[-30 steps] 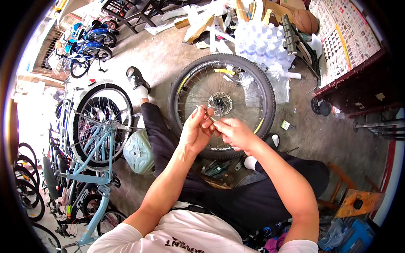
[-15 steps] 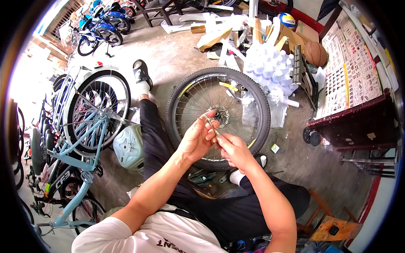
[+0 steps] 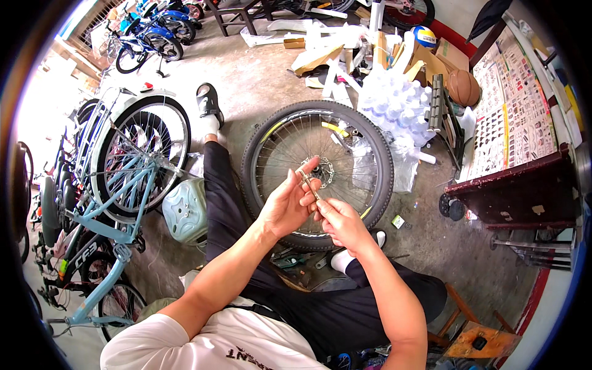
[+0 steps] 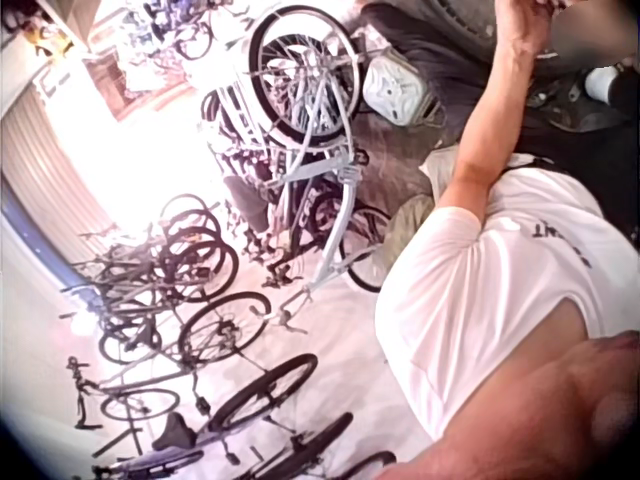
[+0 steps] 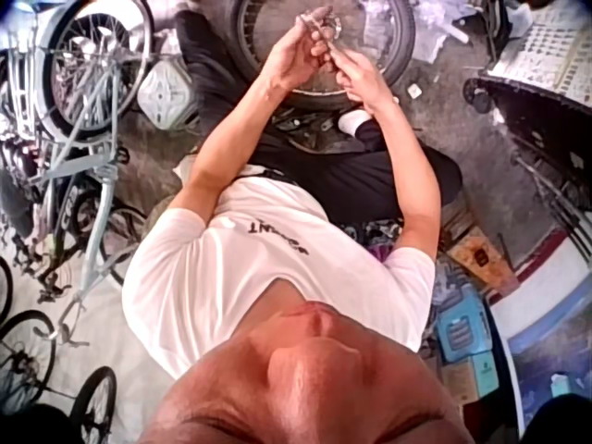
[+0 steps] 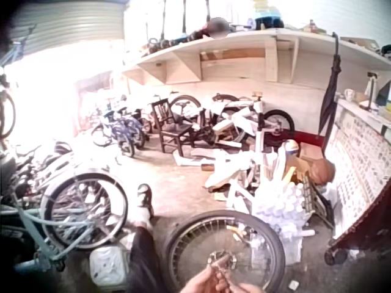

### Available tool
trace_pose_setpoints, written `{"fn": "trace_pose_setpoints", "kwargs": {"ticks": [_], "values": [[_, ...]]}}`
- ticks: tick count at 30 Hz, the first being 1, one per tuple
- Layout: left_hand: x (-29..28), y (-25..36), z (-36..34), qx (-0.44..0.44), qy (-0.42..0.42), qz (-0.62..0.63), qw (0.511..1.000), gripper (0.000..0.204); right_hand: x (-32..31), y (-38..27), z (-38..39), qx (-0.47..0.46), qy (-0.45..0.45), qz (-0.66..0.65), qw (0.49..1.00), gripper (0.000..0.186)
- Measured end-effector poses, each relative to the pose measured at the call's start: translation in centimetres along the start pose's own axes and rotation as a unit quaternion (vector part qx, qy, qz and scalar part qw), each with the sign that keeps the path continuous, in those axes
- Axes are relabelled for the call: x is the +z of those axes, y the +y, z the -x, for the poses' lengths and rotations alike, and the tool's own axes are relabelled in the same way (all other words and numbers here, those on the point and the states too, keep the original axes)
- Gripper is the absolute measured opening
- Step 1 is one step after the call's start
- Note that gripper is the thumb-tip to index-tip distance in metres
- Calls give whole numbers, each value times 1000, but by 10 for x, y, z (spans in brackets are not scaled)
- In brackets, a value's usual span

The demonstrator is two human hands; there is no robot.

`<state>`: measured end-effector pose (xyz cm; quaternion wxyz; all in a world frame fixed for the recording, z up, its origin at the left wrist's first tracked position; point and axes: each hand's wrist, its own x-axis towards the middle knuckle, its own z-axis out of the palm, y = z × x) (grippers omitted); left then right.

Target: The person holds a metal axle and a small circular part, aligning and sliding the part onto the axle by hand.

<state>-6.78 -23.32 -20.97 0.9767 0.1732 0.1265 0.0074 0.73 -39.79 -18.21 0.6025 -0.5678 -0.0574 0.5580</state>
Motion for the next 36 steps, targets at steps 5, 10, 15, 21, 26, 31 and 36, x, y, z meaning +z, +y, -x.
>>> {"fn": "trace_pose_setpoints", "kwargs": {"ticks": [5,10,15,21,26,31,36], "values": [[-23,-4,-7,4,-8,-32,999,44,3,1,-1,2,4,2,1000,33],[-16,-6,-3,-7,21,0,1000,42,2,5,-1,-6,17,38,999,34],[-5,-1,-1,-11,-6,-7,1000,44,-2,2,0,-1,-2,-3,1000,34],[-39,2,-10,-39,-64,-95,993,44,6,10,-4,-16,30,88,996,34],[11,1,0,-29,28,21,999,46,-4,3,-1,-5,-9,-33,999,34],[-12,-3,-6,0,3,2,1000,42,4,3,-2,1,-5,-16,1000,34],[-13,-5,-9,-1,37,-119,992,34,4,9,-5,-2,41,60,997,34]]}}
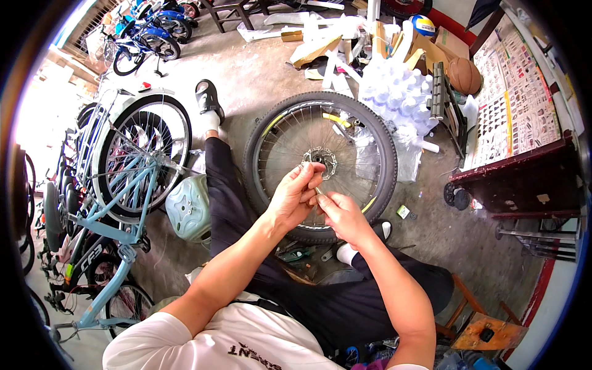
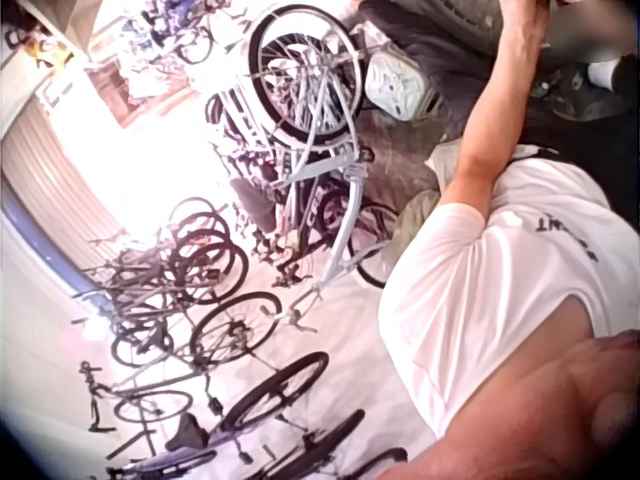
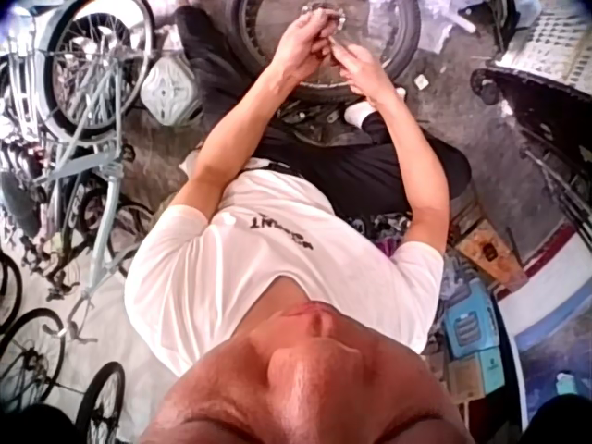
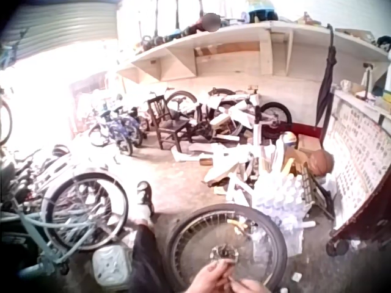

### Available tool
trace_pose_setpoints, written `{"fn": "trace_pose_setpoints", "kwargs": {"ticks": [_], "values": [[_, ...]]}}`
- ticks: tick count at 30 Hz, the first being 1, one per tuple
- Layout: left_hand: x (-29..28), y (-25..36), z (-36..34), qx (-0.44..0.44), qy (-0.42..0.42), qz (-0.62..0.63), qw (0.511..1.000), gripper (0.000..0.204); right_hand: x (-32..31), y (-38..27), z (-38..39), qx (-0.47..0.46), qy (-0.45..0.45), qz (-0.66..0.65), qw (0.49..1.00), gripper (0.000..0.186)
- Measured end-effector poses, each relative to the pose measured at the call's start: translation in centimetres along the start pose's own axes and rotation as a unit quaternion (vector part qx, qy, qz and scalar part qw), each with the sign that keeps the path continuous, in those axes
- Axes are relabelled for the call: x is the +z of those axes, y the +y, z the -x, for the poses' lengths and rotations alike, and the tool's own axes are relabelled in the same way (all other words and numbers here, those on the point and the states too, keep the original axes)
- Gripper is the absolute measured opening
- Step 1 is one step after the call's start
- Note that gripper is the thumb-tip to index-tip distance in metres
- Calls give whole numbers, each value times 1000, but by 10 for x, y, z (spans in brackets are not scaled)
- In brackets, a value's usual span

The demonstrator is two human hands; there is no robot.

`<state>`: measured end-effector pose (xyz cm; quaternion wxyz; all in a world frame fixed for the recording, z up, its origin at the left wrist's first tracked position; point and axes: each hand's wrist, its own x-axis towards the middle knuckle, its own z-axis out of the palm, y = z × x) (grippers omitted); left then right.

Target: The person holds a metal axle and a small circular part, aligning and sliding the part onto the axle by hand.

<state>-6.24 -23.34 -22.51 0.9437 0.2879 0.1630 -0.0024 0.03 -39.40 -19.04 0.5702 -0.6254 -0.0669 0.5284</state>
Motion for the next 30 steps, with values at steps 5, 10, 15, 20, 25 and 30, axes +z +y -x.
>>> {"fn": "trace_pose_setpoints", "kwargs": {"ticks": [5,10,15,20,25,30], "values": [[39,17,13,-41,56,139,988,40,-5,-5,3,8,-18,-54,998,31],[-5,-3,2,21,-23,109,994,28,-2,-6,2,13,-40,-71,997,32],[0,-1,4,14,-16,72,997,30,-4,-4,3,15,-28,-54,998,33],[-12,-3,1,-4,-102,147,984,45,-6,-4,3,7,-42,-82,996,33],[-17,-8,2,18,-82,114,990,55,-3,-7,5,17,-27,-53,998,34],[-4,2,2,-24,-108,163,980,59,-8,-3,2,11,-25,-68,997,34]]}}
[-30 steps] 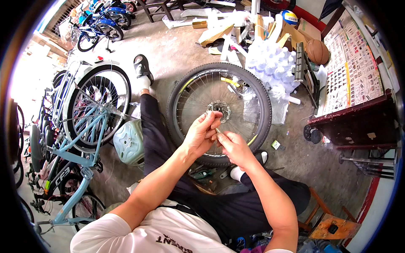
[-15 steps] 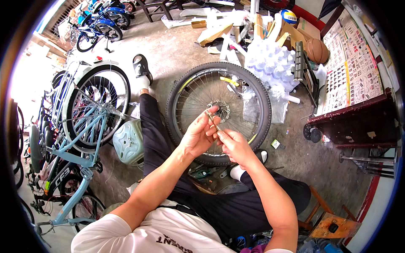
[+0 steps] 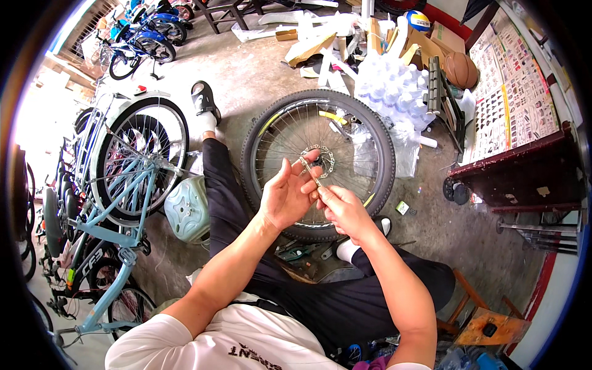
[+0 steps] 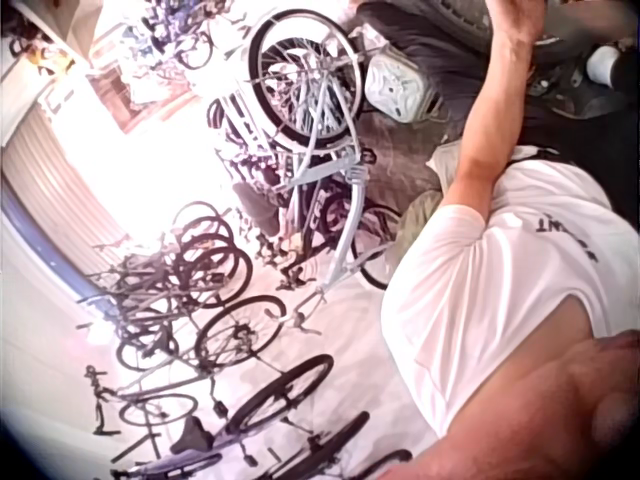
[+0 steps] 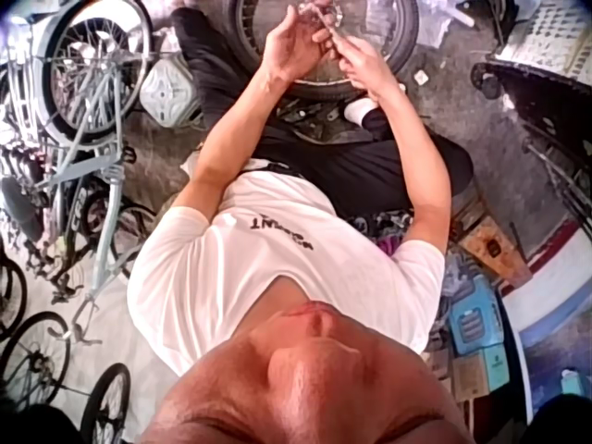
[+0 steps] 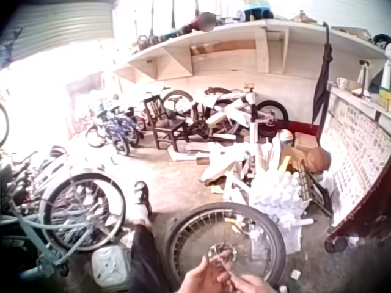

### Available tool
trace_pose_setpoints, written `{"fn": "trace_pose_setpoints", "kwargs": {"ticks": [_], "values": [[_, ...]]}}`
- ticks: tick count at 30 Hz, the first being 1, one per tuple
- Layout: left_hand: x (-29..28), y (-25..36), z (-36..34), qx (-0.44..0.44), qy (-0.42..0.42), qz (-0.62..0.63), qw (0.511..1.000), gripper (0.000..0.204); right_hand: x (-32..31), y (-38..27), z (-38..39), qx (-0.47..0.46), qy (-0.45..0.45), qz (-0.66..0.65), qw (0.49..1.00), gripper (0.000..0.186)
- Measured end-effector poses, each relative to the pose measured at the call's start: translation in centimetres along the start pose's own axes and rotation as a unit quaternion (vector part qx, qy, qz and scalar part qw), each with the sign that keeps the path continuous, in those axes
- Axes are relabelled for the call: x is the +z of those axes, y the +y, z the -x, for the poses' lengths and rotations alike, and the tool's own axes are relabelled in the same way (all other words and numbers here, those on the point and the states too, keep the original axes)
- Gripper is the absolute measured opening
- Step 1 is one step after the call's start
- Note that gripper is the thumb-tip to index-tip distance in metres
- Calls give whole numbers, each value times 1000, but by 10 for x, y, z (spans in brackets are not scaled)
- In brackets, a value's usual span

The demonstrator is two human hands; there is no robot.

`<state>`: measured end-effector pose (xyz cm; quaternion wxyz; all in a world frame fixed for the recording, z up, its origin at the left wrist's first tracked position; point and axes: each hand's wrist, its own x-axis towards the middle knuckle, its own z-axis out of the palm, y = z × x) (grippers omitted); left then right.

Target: The person holds a metal axle and a small circular part, aligning and sliding the part onto the axle by hand.

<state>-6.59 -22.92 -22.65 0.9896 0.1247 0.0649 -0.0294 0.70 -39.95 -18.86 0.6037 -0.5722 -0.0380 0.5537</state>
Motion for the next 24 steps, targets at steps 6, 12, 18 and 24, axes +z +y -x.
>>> {"fn": "trace_pose_setpoints", "kwargs": {"ticks": [6,12,18,24], "values": [[5,1,2,-1,1,71,997,79,2,-2,0,-3,9,-3,1000,33],[6,3,2,-6,-8,56,998,83,1,-2,2,0,10,17,1000,35],[10,5,3,-1,1,42,999,90,1,-2,1,-5,9,22,1000,35],[6,6,4,-16,-23,37,999,95,2,-1,1,-12,5,37,999,33]]}}
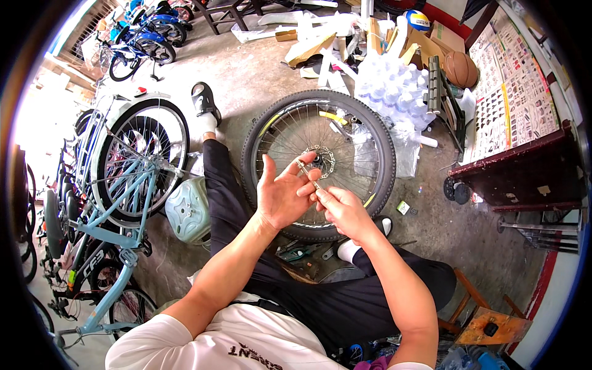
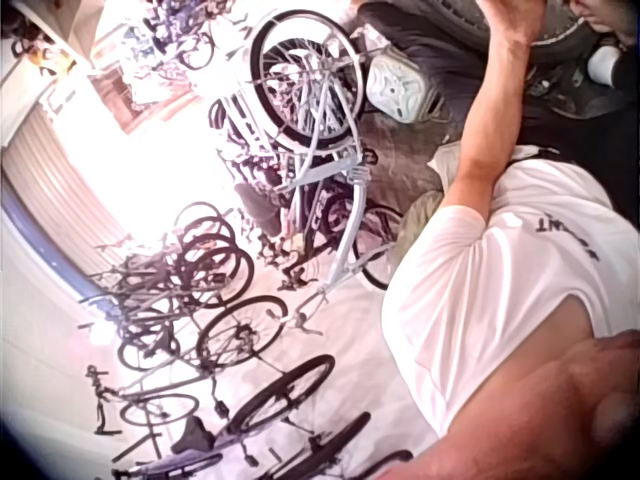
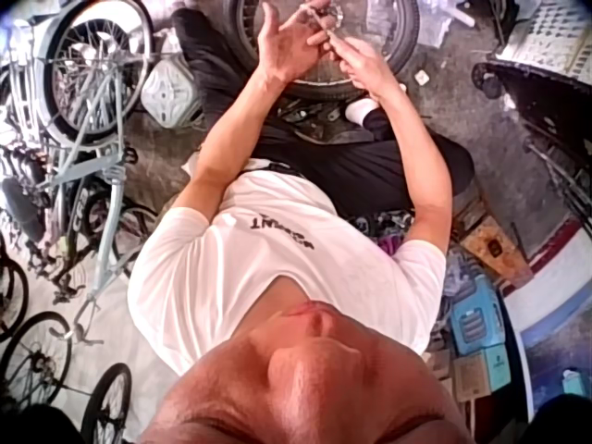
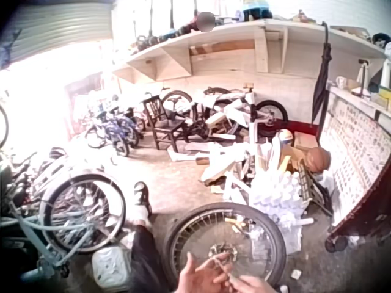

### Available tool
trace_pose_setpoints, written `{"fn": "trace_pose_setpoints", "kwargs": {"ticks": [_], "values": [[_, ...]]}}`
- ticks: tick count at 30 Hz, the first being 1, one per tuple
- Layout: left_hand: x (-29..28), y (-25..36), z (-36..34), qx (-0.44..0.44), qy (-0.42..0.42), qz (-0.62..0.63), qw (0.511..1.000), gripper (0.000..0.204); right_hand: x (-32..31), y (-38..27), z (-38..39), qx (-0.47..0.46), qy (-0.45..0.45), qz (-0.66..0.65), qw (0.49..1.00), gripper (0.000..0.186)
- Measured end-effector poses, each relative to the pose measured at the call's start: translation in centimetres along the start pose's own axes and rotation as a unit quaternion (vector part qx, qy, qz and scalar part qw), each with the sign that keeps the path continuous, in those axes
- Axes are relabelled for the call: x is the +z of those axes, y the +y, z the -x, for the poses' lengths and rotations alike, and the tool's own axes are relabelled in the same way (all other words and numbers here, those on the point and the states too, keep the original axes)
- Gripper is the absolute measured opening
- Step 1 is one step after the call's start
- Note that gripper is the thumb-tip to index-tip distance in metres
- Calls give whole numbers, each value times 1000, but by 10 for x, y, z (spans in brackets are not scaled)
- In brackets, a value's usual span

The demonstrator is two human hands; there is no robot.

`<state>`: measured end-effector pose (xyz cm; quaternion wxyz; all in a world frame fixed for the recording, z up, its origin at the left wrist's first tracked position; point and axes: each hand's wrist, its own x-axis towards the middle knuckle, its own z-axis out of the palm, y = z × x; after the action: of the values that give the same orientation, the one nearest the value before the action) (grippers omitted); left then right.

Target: The person holds a metal axle and a small circular part, aligning and sliding the part onto the axle by hand.

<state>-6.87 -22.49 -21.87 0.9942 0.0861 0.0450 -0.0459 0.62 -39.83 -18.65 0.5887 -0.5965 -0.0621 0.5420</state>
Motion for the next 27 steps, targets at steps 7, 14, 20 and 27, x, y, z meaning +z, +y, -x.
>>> {"fn": "trace_pose_setpoints", "kwargs": {"ticks": [7,14,20,27], "values": [[3,1,-3,-5,1,11,1000,98,-2,0,1,5,6,2,1000,35],[13,-5,-2,21,52,16,998,95,-3,1,-1,-6,16,-1,1000,32],[11,-3,-3,19,35,23,999,91,-4,-3,0,-9,17,-11,1000,36],[0,-2,-2,4,-9,25,1000,85,-4,1,-2,-6,22,30,999,37]]}}
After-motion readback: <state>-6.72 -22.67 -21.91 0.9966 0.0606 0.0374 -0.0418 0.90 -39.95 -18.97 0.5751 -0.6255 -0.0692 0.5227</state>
